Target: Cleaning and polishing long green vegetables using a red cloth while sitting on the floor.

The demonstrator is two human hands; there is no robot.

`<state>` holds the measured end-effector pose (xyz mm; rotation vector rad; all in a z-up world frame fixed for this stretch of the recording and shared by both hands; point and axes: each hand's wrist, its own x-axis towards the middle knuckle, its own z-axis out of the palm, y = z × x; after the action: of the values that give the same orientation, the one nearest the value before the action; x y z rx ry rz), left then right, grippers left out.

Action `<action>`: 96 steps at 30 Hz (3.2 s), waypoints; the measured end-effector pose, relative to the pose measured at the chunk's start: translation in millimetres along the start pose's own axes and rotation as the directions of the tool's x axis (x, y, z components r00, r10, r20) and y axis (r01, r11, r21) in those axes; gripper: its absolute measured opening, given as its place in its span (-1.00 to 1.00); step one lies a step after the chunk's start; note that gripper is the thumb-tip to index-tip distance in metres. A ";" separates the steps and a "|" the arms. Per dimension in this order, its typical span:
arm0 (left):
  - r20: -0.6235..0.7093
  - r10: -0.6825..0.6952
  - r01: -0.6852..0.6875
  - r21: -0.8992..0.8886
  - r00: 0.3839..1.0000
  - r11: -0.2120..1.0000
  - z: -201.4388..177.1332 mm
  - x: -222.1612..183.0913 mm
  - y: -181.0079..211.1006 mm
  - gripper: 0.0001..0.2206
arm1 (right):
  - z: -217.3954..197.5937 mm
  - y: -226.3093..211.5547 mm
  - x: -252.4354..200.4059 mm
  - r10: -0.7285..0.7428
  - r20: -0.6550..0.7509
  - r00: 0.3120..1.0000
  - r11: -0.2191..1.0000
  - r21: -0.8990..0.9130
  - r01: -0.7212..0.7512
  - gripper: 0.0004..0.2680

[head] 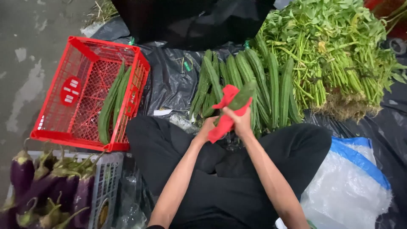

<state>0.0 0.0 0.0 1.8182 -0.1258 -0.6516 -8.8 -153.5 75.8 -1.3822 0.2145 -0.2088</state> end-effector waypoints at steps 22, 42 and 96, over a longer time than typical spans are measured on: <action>0.050 0.410 -0.413 0.148 0.911 0.899 -12.5 -23.8 30.4 -0.68 | 18.4 -18.8 -6.4 0.007 0.421 0.907 0.995 0.086 -0.047 -0.21; 0.090 0.380 -0.385 0.053 0.921 0.921 -11.9 -11.4 22.5 -0.72 | 31.0 -53.8 -15.3 -0.497 0.100 0.862 0.821 -0.268 0.505 -0.58; 0.021 0.541 -0.515 -0.277 0.841 0.811 19.6 -2.9 -41.9 -0.52 | 29.8 -38.3 -12.9 -0.349 0.306 0.886 0.913 -0.103 0.395 -0.59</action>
<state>-21.7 -0.8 -40.9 1.4005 -0.5697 -0.3346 -13.9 -128.5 119.0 -1.5914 -0.2848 -0.3159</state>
